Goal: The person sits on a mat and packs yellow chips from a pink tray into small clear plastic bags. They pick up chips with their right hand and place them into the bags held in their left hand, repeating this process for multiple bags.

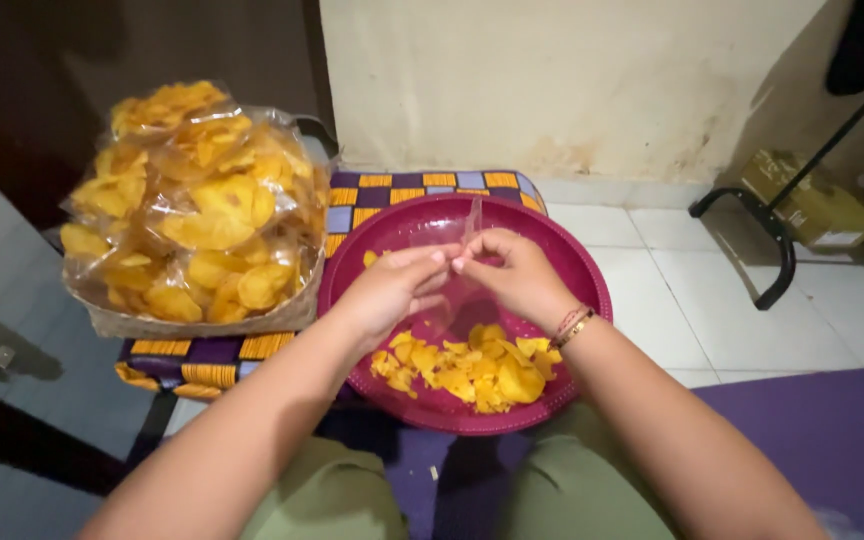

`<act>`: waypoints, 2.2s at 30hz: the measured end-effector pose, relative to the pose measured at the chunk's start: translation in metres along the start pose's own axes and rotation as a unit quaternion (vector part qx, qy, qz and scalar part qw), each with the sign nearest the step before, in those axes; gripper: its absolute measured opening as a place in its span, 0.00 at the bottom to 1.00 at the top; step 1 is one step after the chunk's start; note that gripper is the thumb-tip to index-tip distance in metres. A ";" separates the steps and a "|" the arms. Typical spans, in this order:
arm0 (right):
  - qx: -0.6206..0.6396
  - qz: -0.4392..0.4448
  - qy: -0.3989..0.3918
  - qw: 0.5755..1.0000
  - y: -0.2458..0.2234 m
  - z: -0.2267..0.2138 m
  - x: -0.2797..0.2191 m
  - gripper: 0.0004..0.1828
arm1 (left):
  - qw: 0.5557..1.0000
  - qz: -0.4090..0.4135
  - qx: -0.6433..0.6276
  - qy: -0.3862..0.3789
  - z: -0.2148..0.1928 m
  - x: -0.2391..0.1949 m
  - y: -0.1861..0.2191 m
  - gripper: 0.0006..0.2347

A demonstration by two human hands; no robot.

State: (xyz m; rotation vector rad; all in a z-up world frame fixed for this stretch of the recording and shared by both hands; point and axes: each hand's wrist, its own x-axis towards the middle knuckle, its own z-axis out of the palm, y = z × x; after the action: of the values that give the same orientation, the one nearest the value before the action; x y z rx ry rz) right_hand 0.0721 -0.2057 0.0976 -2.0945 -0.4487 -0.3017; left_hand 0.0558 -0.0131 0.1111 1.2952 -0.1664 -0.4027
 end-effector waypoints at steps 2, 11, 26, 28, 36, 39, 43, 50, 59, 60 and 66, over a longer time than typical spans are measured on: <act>-0.004 -0.009 0.004 1.000 0.004 -0.001 0.003 0.05 | 1.000 0.010 0.005 -0.005 0.001 -0.002 0.003 0.21; -0.038 0.017 0.008 0.999 0.028 -0.028 0.013 0.04 | 0.997 0.034 -0.045 0.043 -0.019 0.018 -0.013 0.18; -0.072 -0.035 0.043 0.996 0.026 0.005 0.014 0.05 | 0.998 0.046 0.032 -0.017 -0.010 0.012 -0.018 0.19; -0.062 -0.041 0.044 0.996 0.026 0.004 0.014 0.04 | 0.998 0.051 0.039 -0.022 -0.010 0.011 -0.018 0.19; -0.011 0.087 0.049 0.995 0.026 -0.005 0.017 0.06 | 0.998 0.041 -0.015 0.035 -0.023 0.014 -0.015 0.19; 0.025 0.132 0.069 0.989 0.034 -0.011 0.019 0.07 | 0.997 0.038 -0.030 0.066 -0.024 0.009 -0.010 0.19; 0.113 0.147 0.066 0.980 0.005 -0.008 0.014 0.08 | 0.997 0.059 -0.024 0.047 -0.022 0.006 -0.012 0.23; 0.066 0.107 0.025 0.992 0.014 -0.007 0.021 0.06 | 0.994 0.071 0.074 0.041 -0.030 0.008 -0.019 0.34; 0.011 0.041 0.042 0.998 0.031 -0.027 0.023 0.05 | 0.960 0.120 0.222 0.124 -0.034 -0.004 -0.004 0.36; 0.005 0.010 0.046 0.999 0.035 -0.027 0.024 0.05 | 0.934 0.144 0.276 0.174 -0.028 -0.010 0.002 0.44; -0.202 -0.119 0.026 0.972 0.008 -0.027 0.016 0.07 | 0.862 0.202 0.428 0.183 -0.017 -0.021 0.029 0.40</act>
State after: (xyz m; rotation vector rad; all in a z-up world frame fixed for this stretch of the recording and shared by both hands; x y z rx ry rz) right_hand 0.0888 -0.2296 0.1116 -2.4215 -0.6508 -0.6318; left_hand 0.0481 0.0165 0.1365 2.1285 -0.3061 0.3407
